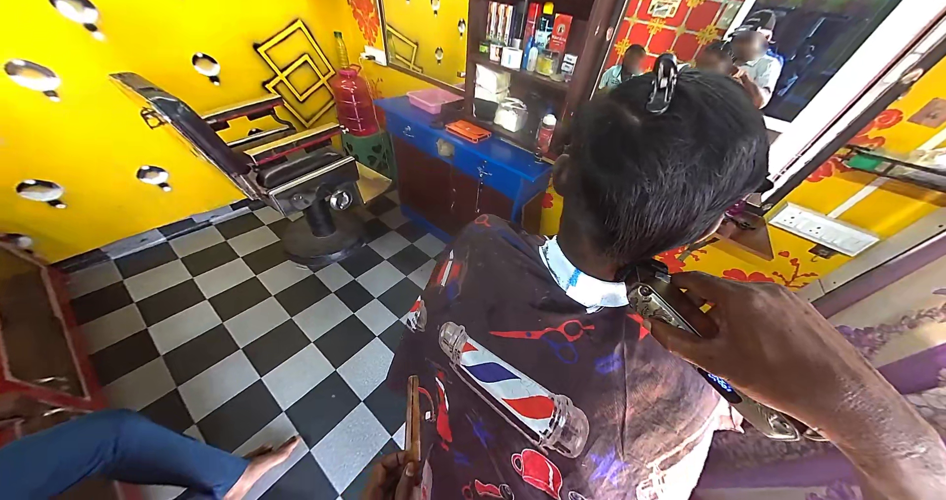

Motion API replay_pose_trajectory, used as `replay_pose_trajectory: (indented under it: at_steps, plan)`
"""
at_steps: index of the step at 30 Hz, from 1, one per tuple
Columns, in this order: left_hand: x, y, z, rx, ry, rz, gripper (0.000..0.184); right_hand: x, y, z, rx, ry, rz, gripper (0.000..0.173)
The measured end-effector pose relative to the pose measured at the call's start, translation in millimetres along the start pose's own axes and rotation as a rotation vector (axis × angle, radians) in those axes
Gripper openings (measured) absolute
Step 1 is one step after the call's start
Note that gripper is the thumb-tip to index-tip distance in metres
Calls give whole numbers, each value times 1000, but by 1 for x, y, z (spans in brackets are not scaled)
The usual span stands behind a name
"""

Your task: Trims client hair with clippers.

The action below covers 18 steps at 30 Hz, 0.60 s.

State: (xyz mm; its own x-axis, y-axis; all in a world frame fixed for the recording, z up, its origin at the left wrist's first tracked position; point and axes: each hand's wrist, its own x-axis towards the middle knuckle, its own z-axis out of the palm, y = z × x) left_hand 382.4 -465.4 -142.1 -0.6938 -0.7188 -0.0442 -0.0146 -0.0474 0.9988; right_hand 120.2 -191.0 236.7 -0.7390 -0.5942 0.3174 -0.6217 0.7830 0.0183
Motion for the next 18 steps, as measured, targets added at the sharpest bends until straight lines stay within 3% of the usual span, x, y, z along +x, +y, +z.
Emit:
replay_pose_trajectory:
  at_steps: [18]
  plan:
    - [-2,3,2,10,12,-50,23,4,-9,-5,-48,-2,-14,44]
